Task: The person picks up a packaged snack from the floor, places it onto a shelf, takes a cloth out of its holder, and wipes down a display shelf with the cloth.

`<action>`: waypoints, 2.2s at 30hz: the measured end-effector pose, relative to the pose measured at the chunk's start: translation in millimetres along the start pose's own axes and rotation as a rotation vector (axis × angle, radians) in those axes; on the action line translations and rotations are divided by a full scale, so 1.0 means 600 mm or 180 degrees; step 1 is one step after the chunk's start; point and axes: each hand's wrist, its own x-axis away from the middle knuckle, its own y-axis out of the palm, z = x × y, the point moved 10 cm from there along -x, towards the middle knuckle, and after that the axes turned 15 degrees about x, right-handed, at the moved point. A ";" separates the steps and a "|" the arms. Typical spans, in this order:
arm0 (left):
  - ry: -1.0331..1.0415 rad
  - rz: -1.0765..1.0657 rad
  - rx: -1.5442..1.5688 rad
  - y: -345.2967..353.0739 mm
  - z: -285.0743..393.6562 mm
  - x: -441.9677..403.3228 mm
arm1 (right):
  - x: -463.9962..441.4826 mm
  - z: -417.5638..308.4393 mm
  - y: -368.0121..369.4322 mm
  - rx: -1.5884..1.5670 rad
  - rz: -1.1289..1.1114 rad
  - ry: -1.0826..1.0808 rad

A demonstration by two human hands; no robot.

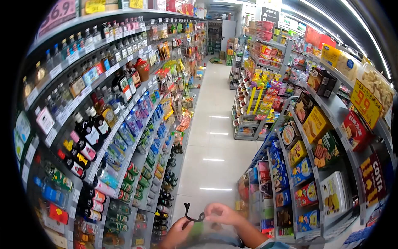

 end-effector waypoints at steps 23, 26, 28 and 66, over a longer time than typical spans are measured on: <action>-0.0169 0.0534 -0.0236 0.087 0.149 -0.422 | -0.310 0.074 -0.424 -0.0510 -0.0177 -0.0096; 0.0080 0.0167 -0.0336 0.090 0.178 -0.524 | -0.342 0.079 -0.491 -0.0211 0.0029 -0.0114; -0.0046 -0.0002 -0.0056 0.067 0.135 -0.614 | -0.369 0.074 -0.538 0.0025 0.0148 -0.0154; 0.0234 0.0243 0.0173 0.013 0.355 -1.387 | -0.897 0.171 -1.037 0.2079 0.0417 -0.0171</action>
